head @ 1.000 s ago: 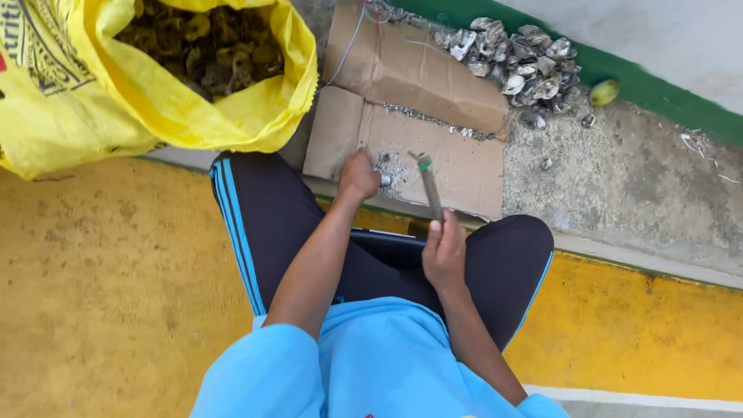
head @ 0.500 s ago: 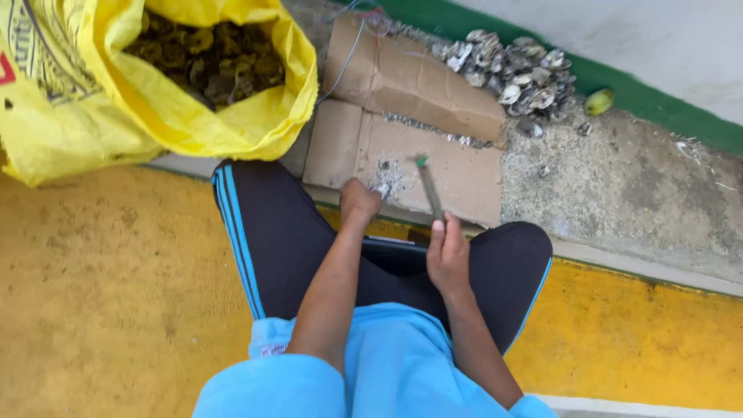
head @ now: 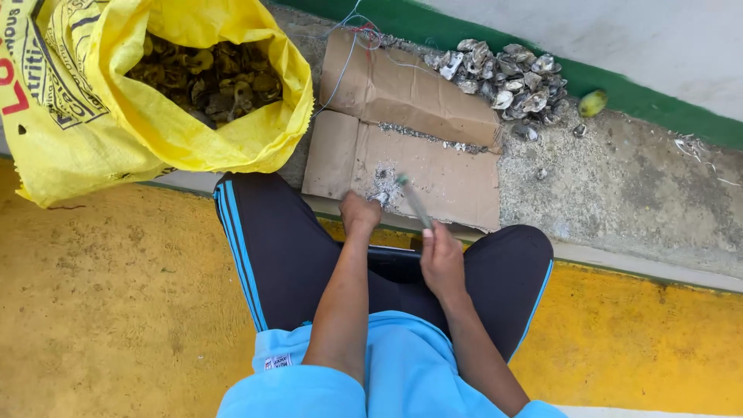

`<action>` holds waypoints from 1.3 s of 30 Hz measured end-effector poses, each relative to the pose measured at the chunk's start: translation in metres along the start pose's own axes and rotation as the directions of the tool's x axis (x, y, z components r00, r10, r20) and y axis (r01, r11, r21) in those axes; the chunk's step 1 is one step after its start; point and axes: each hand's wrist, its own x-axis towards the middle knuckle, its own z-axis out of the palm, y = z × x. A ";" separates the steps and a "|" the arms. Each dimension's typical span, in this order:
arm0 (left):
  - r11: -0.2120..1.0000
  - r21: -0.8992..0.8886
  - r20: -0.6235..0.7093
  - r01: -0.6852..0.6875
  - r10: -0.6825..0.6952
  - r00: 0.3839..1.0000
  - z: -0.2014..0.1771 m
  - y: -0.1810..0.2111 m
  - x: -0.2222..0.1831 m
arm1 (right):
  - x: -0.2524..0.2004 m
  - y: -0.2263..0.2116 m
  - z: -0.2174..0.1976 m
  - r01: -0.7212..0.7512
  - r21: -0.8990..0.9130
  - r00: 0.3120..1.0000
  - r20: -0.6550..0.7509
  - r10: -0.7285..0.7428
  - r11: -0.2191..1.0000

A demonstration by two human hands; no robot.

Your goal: The person is sitting on the floor using a small metal tool to pry open shells on a piece of cardboard.

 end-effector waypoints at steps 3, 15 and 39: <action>1.000 0.002 -0.014 0.009 -0.009 1.000 -0.014 0.012 -0.012 | 0.000 -0.015 -0.016 -0.063 0.168 0.981 -0.169 0.091 0.984; 0.995 -0.078 -0.075 -0.069 0.063 0.995 0.014 -0.008 0.009 | 0.001 0.005 0.000 0.080 -0.026 0.997 -0.022 -0.080 0.996; 0.989 -0.121 -0.065 -0.083 0.076 0.995 0.028 -0.021 0.022 | 0.002 0.003 -0.002 -0.025 0.045 1.000 0.009 0.025 0.999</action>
